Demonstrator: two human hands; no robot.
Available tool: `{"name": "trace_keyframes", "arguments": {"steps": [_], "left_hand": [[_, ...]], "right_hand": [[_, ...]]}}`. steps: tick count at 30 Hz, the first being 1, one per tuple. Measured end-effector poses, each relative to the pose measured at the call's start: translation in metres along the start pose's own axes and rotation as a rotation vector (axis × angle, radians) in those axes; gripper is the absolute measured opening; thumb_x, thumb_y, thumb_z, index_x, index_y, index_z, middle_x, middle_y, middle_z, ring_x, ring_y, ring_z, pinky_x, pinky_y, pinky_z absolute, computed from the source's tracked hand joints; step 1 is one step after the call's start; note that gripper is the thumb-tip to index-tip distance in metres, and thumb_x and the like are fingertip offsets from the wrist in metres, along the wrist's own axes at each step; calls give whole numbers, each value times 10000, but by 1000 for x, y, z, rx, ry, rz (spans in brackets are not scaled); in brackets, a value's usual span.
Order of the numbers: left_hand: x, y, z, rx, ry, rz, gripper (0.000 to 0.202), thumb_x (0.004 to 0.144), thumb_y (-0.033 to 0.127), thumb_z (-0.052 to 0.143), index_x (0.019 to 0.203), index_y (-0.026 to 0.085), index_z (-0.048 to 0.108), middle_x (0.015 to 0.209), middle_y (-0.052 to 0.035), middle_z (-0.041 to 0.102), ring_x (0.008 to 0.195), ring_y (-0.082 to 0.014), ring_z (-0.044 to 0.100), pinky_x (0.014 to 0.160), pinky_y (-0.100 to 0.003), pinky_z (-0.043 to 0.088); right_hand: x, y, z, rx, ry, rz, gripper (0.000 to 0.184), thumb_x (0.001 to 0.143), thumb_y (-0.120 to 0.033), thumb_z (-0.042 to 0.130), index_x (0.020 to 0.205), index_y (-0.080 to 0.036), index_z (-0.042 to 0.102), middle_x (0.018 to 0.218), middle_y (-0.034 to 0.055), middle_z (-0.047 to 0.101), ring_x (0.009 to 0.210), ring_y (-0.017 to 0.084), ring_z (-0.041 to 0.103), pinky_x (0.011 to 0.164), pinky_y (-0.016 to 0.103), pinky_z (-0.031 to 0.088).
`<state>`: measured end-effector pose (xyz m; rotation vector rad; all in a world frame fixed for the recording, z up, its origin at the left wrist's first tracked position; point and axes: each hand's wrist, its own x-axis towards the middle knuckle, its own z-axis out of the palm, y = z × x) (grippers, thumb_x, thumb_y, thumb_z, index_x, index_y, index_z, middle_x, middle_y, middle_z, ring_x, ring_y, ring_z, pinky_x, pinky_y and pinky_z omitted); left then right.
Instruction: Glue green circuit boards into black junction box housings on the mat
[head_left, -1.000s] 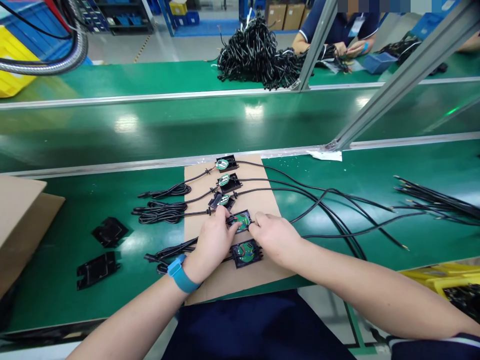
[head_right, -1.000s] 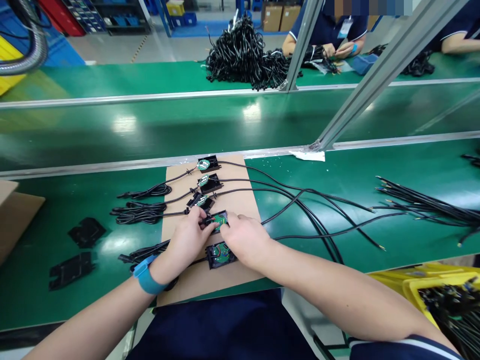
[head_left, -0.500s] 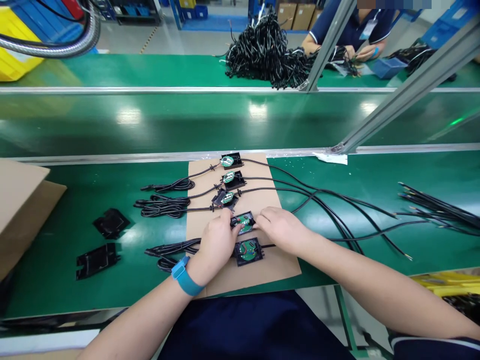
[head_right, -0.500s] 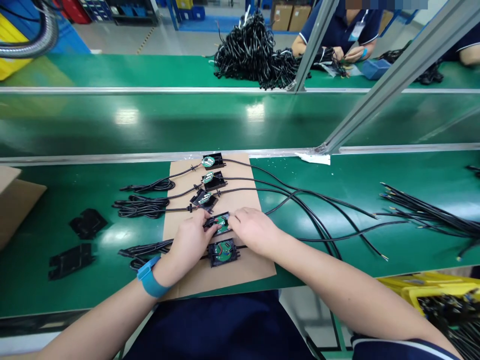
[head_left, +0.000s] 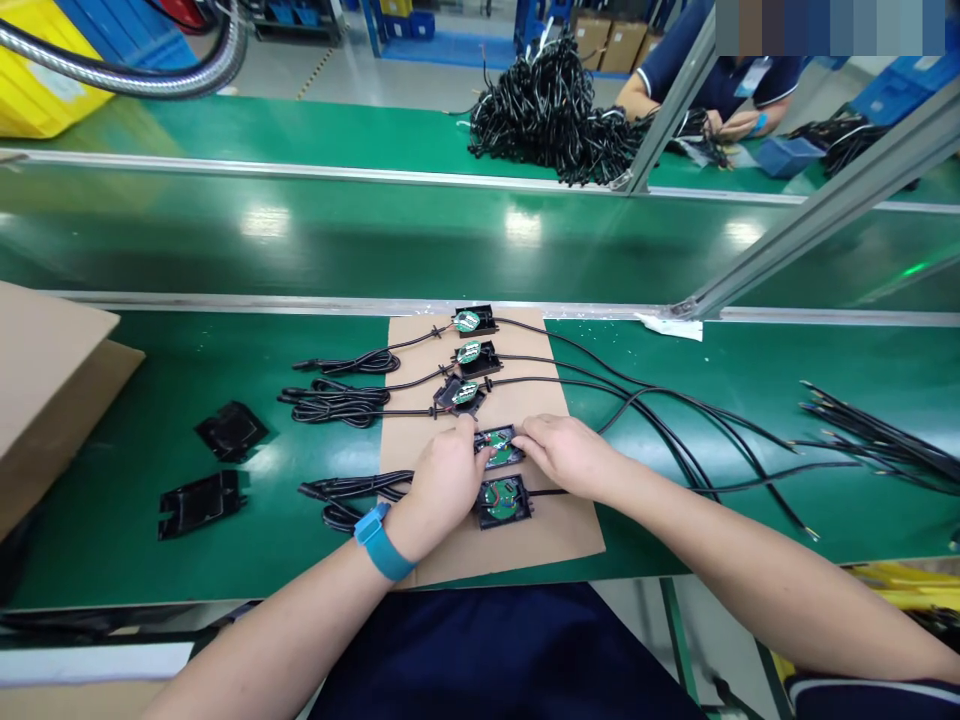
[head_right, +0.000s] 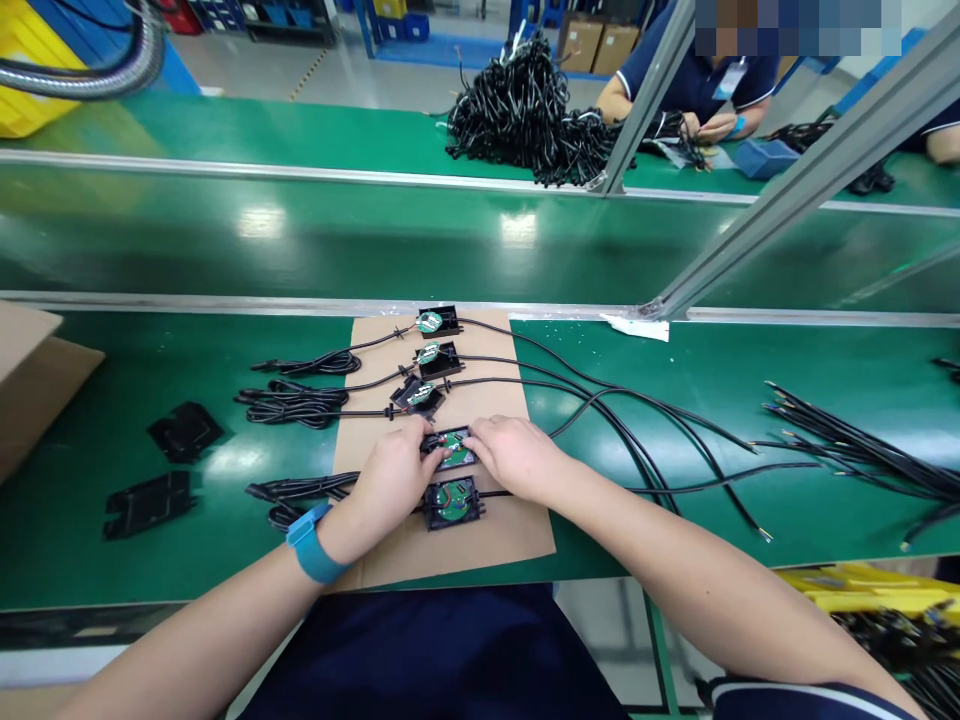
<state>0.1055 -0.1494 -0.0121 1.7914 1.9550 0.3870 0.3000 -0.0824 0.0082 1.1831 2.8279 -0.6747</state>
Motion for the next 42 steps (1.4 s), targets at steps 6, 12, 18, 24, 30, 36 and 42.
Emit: {"name": "trace_keyframes", "arguments": {"steps": [6,12,18,24,30,36,42], "left_hand": [[1,2,-3,0,-24,-1,248,900,231,676,1102,136,567,979,-149,723,975,-301,709,828,-369,532],[3,1,-3,15,-35,7,252,894,240,675,1088,155,539,934,-120,710,892,-292,702,777,-366,520],[7,-2,-5,22,-47,35,264,876,236,682,1077,169,524,917,-105,695,886,-288,687,760,-360,506],[8,-2,-7,-13,-52,41,256,866,200,673,1069,175,519,950,-109,694,903,-280,685,767,-358,505],[8,-3,-7,-45,-57,26,236,855,185,674,1033,181,519,958,-105,691,897,-272,682,766,-356,505],[12,-7,-3,-79,-40,60,256,829,180,689,1021,194,521,952,-78,690,882,-259,669,758,-348,497],[-2,-15,-13,-133,-45,65,298,867,374,680,1062,195,544,849,-43,688,777,-232,644,689,-322,458]], "right_hand": [[3,2,-3,42,-45,2,268,1027,-303,461,935,-178,679,890,67,705,851,177,642,776,254,421],[35,-19,-30,-120,-284,209,251,897,-313,563,816,-175,757,817,97,744,776,225,667,620,290,392],[56,-42,-43,-272,-429,312,270,821,-269,630,987,-131,791,951,153,766,926,286,703,731,315,475],[49,-36,-39,-155,-337,399,470,836,-598,613,942,-172,781,973,132,762,994,296,692,806,333,495],[48,-35,-28,-160,-327,392,529,778,-641,706,947,-144,769,963,146,761,952,306,703,770,336,511],[47,-45,-24,-209,-353,319,371,877,-464,680,978,-119,773,1014,197,752,1025,318,693,828,336,515],[52,-41,-32,-117,-384,379,430,800,-478,734,1037,-120,765,959,159,756,921,296,712,747,317,526]]}}
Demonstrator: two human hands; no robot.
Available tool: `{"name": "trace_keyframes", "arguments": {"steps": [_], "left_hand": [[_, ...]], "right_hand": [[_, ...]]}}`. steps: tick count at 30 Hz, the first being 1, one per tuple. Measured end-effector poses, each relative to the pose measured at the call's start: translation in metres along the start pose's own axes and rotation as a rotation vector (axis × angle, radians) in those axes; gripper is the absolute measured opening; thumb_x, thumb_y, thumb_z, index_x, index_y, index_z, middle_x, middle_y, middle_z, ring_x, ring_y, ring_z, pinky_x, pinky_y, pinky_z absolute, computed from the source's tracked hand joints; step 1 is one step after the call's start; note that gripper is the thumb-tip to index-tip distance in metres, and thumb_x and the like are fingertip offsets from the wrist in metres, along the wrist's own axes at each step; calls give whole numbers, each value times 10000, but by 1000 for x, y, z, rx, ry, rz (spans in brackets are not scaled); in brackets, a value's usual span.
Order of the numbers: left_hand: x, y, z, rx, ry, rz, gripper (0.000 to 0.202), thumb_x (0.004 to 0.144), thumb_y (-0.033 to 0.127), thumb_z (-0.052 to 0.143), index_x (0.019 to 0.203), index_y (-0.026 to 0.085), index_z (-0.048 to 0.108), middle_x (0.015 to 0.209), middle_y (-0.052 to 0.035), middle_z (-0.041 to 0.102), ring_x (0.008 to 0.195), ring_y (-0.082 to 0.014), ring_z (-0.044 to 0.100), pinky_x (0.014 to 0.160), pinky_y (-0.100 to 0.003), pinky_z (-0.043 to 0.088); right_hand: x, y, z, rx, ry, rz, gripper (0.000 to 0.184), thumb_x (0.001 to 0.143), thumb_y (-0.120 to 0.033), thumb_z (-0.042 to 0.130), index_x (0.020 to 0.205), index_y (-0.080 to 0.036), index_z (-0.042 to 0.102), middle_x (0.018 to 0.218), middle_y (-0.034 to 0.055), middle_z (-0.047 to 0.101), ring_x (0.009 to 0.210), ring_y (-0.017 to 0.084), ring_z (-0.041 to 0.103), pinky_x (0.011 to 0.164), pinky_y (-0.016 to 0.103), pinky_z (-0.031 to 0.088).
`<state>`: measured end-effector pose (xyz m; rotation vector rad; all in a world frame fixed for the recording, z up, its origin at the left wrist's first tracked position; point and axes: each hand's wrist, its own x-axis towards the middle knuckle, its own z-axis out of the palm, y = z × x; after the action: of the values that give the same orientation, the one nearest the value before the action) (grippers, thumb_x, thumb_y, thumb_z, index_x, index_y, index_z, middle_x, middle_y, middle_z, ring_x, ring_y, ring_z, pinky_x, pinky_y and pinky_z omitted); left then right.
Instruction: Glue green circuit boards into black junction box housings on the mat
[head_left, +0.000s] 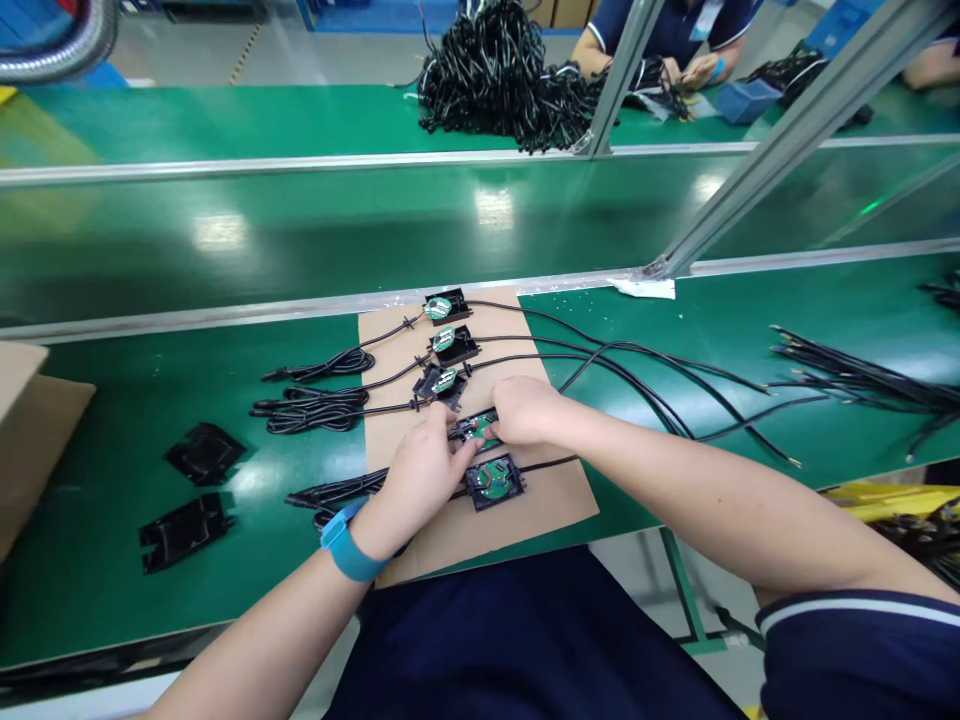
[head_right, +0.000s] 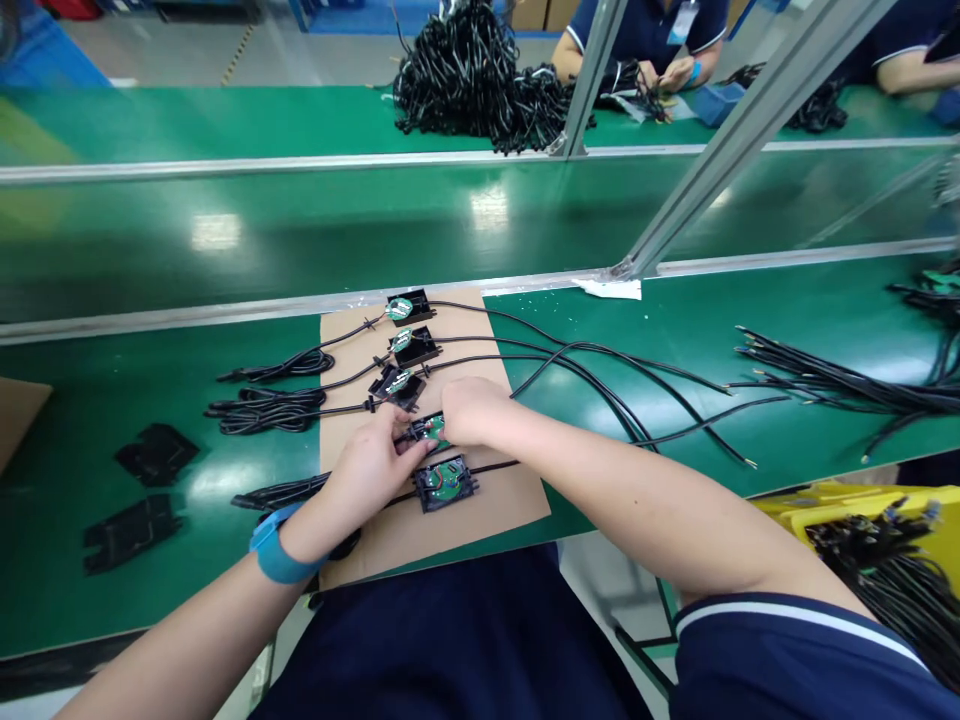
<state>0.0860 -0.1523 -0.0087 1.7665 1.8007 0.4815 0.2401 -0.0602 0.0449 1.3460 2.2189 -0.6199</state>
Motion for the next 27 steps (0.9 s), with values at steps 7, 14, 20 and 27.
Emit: {"name": "trace_keyframes", "arguments": {"steps": [7,14,20,27], "left_hand": [[2,-4,-20,-158,-175,-51,361,961,459,460,735,203,576,629,0,601,591,-158,533,597,-273,390],[12,-2,-30,-82,-294,38,334,926,397,471,650,210,486,558,31,470,574,-142,435,588,-259,339],[1,-4,-24,3,-266,48,331,944,404,443,690,212,535,561,33,435,575,-147,412,589,-259,322],[12,-2,-21,-52,-346,-68,336,893,399,485,617,208,462,529,36,427,522,-130,381,529,-249,288]], "right_hand": [[4,2,-5,-8,-3,-40,437,766,-434,728,1084,-134,751,959,163,753,925,303,712,728,324,528],[12,0,-2,5,-40,-90,403,732,-320,726,1096,-147,749,961,165,752,908,315,714,724,361,552],[10,-1,-3,33,-38,-96,492,733,-275,715,1209,-152,711,1010,179,753,944,340,714,744,392,565],[13,5,3,112,48,-126,445,694,-347,800,1090,-149,759,975,162,760,912,312,722,784,362,559]]}}
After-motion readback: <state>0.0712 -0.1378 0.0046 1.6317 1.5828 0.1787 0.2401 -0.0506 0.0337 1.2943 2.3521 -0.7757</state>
